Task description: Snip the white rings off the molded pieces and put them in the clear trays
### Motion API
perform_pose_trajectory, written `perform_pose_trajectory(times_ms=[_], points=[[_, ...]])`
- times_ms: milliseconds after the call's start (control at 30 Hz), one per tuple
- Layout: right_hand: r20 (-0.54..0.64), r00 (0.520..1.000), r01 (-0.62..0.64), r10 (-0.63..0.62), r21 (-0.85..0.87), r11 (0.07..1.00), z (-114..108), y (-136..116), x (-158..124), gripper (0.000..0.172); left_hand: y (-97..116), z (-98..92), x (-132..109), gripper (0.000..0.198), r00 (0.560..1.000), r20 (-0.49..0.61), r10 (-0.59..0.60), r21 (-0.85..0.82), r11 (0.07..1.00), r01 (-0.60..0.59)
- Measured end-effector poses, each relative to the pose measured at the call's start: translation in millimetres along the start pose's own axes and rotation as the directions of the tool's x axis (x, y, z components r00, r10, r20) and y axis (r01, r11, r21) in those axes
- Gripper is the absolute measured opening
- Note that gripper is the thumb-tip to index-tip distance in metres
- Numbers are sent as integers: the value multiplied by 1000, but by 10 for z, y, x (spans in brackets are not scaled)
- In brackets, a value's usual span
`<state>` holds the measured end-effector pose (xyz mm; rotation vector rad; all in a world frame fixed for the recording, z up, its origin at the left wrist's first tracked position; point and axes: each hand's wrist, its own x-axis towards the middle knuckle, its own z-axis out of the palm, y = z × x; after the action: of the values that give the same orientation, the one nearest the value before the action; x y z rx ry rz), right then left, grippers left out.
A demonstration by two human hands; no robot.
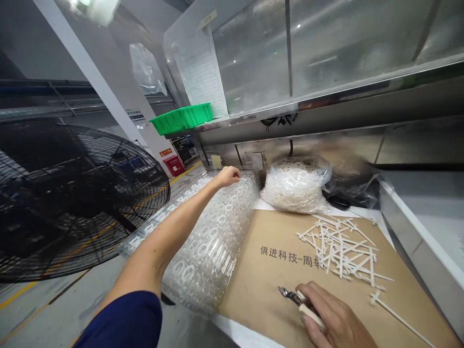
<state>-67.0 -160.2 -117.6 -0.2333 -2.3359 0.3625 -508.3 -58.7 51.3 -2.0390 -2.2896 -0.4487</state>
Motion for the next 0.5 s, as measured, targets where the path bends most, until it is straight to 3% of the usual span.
perform_pose_trajectory(times_ms=[167, 333, 433, 500], points=[[35, 999, -27, 26, 18, 999, 11, -35, -6, 28, 296, -174, -79, 15, 995, -84, 44, 24, 999, -43], [199, 975, -103, 95, 35, 994, 6, -130, 17, 25, 1055, -161, -149, 16, 970, -35, 240, -63, 968, -242], [245, 960, -135, 134, -14, 991, 8, -96, 36, 26, 1672, 20, -188, 14, 893, 103, 439, -152, 894, -422], [253, 955, -148, 152, -36, 988, 8, -65, 41, 30, 2111, 189, -258, 16, 785, 224, 577, -193, 816, -545]])
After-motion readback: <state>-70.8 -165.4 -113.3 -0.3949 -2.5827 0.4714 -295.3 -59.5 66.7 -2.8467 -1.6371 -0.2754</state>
